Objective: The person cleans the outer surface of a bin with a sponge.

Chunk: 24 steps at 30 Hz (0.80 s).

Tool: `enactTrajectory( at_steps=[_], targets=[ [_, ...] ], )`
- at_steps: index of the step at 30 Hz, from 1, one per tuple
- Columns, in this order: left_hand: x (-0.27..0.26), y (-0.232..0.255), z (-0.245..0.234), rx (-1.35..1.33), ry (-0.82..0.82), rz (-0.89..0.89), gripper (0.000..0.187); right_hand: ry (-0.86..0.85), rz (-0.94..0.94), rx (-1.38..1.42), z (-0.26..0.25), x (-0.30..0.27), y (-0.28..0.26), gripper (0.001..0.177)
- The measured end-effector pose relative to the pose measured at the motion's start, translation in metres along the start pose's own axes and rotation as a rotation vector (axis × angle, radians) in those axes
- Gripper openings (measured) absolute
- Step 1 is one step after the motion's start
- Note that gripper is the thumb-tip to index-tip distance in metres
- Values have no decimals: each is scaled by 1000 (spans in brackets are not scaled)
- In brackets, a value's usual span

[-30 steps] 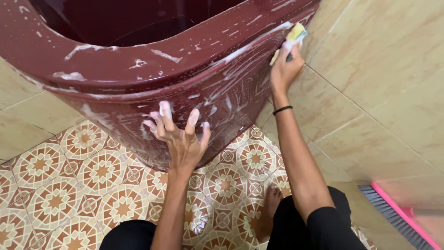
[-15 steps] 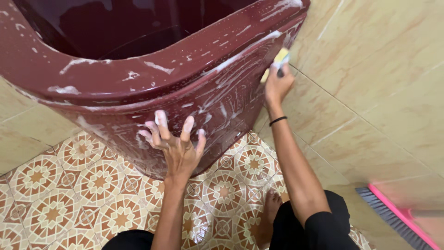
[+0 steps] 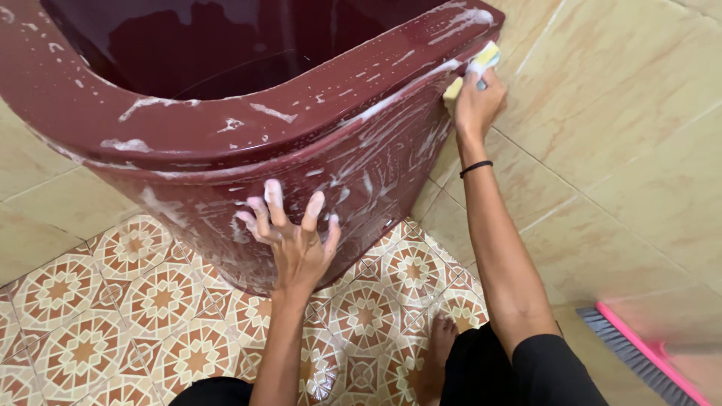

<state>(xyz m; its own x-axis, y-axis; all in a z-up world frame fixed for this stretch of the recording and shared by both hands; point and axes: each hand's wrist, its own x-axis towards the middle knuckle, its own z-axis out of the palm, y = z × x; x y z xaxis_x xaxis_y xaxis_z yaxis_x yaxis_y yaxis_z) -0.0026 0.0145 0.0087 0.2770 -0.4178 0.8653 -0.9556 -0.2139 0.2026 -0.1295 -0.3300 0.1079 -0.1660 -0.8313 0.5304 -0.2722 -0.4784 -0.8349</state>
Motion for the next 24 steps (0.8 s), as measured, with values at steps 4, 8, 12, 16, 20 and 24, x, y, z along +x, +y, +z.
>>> enactTrajectory(
  at_steps=[4, 8, 12, 16, 20, 24],
  targets=[
    [0, 5, -3, -9, -21, -25, 65, 41, -273, 3, 2, -5, 18, 21],
    [1, 7, -5, -17, -34, -44, 65, 40, -317, 44, 9, -15, 30, 25],
    [2, 7, -6, -9, -36, -36, 65, 73, -362, -86, 15, -35, 30, 24],
    [1, 7, -7, -16, -37, -42, 67, 59, -386, -80, 15, -53, 25, 23],
    [1, 6, -11, -46, -51, -38, 65, 86, -344, 3, 18, -47, 20, 24],
    [0, 5, -14, -58, -67, -36, 63, 124, -349, -38, 17, -44, 13, 28]
  ],
)
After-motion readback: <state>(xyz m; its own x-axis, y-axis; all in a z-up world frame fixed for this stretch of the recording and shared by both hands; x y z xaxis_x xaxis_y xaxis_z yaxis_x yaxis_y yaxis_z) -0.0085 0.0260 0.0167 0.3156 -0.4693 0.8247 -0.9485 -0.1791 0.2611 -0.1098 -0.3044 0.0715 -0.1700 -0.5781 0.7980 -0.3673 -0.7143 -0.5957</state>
